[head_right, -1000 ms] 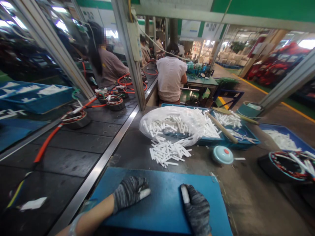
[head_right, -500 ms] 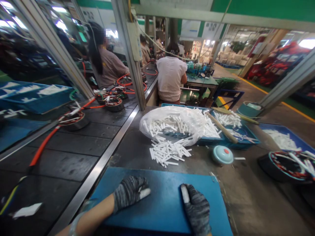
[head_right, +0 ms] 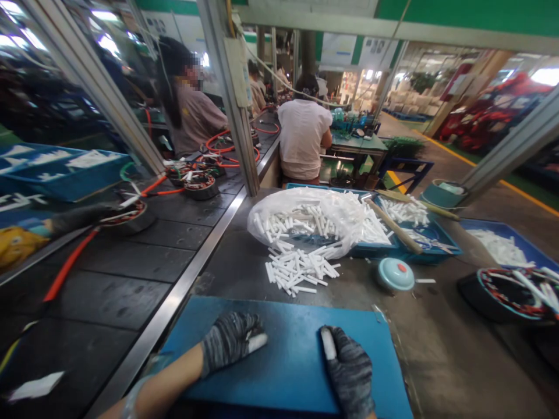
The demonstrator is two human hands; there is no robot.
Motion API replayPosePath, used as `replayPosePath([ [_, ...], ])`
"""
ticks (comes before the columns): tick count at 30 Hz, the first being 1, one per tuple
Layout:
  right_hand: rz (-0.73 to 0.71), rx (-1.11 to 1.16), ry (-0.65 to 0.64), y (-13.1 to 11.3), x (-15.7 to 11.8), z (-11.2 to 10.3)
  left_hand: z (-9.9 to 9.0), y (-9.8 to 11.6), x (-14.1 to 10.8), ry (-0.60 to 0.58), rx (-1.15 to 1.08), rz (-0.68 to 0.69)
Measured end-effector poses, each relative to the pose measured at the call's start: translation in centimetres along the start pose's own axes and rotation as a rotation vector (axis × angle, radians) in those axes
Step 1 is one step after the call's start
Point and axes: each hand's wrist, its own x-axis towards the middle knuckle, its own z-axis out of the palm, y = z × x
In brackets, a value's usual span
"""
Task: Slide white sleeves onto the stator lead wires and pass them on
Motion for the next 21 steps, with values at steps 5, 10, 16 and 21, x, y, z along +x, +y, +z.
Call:
replayPosePath([
  [5, -0.002, 0.011, -0.019, -0.27, 0.21, -0.21, -0.06, -0.02, 0.12, 0.002, 0.003, 0.007],
  [10, 0.027, 0.045, -0.015, -0.55, 0.25, -0.36, 0.05, 0.04, 0.02, 0.009, 0.006, 0.008],
  [16, -0.009, 0.024, 0.001, -0.59, 0.38, -0.52, 0.4, -0.29, 0.16, 0.035, -0.013, 0.018],
  [21, -0.026, 0.02, 0.003, -0.77, 0.4, -0.7, 0.22, -0.23, -0.02, 0.026, -0.021, 0.013],
])
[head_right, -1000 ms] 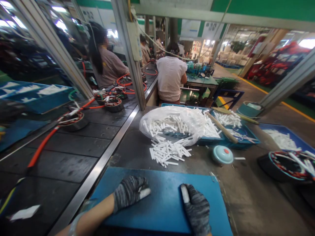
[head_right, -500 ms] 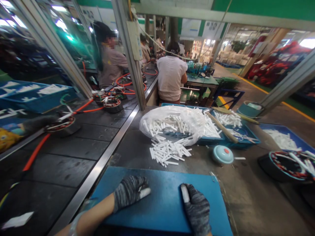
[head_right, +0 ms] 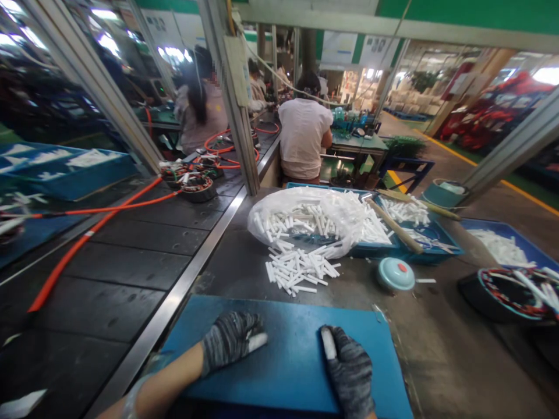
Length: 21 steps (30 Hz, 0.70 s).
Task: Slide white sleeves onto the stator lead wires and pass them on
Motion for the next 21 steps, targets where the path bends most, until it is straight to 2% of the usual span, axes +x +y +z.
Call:
replayPosePath([
  [14, -0.002, -0.019, -0.04, 0.55, -0.75, -0.04, 0.14, 0.46, -0.48, -0.022, 0.017, -0.012],
  [21, -0.096, -0.042, -0.062, 0.95, -0.66, -0.28, -0.2, 0.74, -0.43, -0.045, 0.044, -0.021],
])
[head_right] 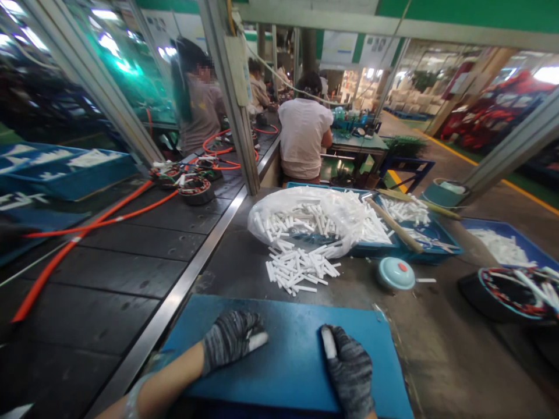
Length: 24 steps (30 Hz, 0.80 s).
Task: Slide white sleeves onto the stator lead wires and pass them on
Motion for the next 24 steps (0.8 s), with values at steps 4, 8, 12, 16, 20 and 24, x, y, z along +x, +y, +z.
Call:
replayPosePath([
  [4, 0.026, 0.018, -0.002, -0.4, 0.2, -0.4, -0.1, 0.0, -0.1, 0.005, -0.014, 0.001],
  [8, 0.088, 0.043, 0.009, -1.0, 0.4, -0.4, 0.1, -0.1, -0.1, 0.007, -0.009, 0.006],
  [12, 0.11, 0.032, 0.013, -1.2, 0.5, -0.5, 0.3, -0.2, 0.1, 0.003, 0.004, 0.005],
  [16, 0.063, 0.008, -0.006, -1.3, 0.7, -0.7, 0.4, -0.4, 0.2, 0.002, 0.017, -0.01],
  [20, 0.057, 0.026, 0.027, -1.8, 0.9, -0.8, 0.2, 0.1, -0.3, 0.022, 0.005, 0.002],
  [24, 0.061, 0.04, 0.089, -2.0, 0.9, -0.5, -0.8, 1.7, -1.3, 0.046, 0.008, 0.05],
])
